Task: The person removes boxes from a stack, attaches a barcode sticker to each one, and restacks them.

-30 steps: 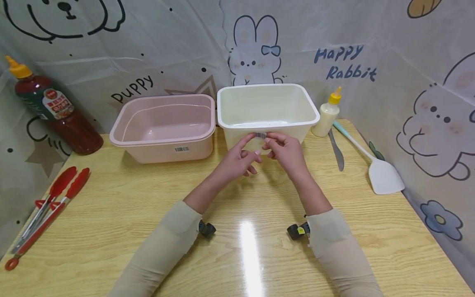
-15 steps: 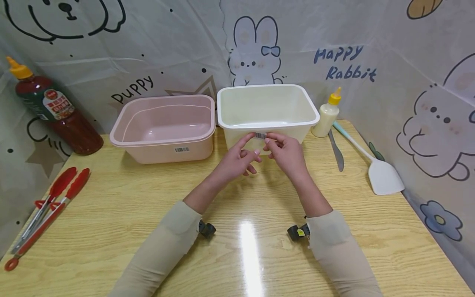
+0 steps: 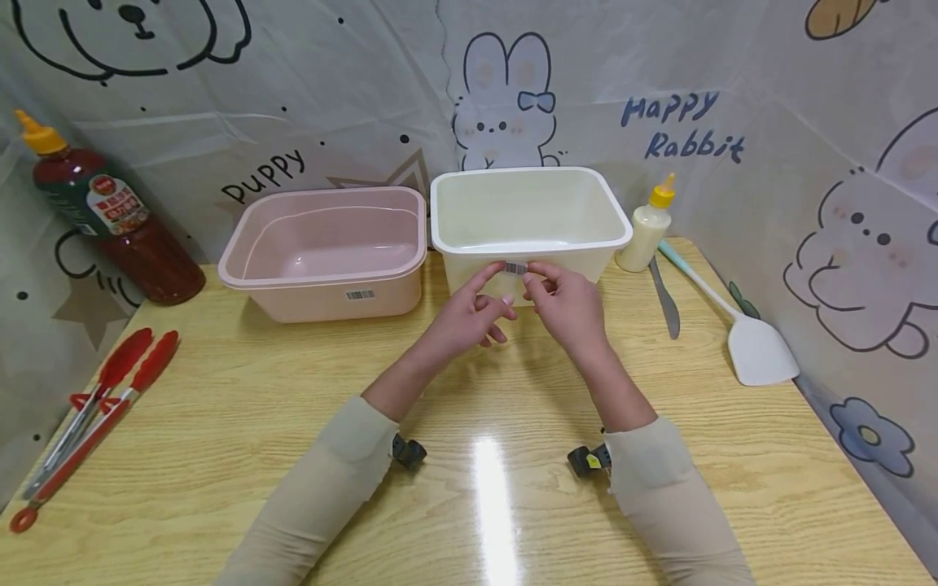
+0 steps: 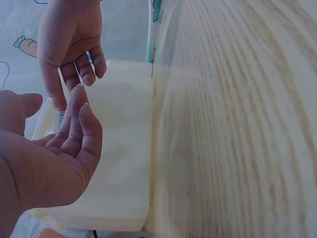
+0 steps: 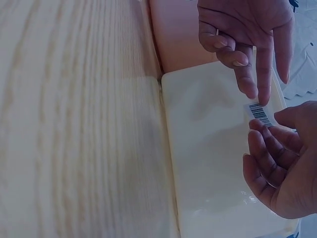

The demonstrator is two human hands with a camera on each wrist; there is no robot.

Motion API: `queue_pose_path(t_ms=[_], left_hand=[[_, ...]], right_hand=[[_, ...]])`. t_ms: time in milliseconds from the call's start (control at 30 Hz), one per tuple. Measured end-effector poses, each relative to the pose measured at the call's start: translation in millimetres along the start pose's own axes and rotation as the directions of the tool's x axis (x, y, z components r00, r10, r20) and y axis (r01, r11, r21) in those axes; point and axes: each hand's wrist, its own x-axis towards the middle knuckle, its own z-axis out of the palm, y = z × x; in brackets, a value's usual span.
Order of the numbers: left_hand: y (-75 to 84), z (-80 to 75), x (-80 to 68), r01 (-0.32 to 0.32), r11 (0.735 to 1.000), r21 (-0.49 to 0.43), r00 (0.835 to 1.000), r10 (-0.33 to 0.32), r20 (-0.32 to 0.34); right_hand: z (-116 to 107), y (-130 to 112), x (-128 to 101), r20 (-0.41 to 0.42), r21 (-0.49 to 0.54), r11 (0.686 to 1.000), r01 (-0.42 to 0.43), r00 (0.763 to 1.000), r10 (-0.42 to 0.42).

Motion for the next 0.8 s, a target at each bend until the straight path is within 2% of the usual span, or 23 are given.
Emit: queue_pose_path(t_ms=[167,467,700,800], left_hand=[[-0.4,0.0,0.6,-0.005,1.0,0.006,1.0,0.005,-0.002],[0.6,-0.5,-0.2,0.005,1.0,0.018,1.0,-0.005,0.002],[-0.2,-1.6,0.1,0.006,1.0,0.018,1.0,-0.007,0.024],[-0.3,-3.3,-0.4,0.011,1.0,0.02,0.999,-0.011,0.03]], right_hand=[[-1.5,-0.9,-0.1,0.007,-0.029,1.0,0.001,1.0,-0.001],[-5.5,2.3,0.8,-0.036,-0.035,0.999,-0.017,0.999,0.015],[2.3,1.5,0.5,0.048,0.032,0.998,0.054,0.997,-0.055],[2.2,1.5,0.3,0.063,0.03,0.997,0.067,0.996,-0.069]])
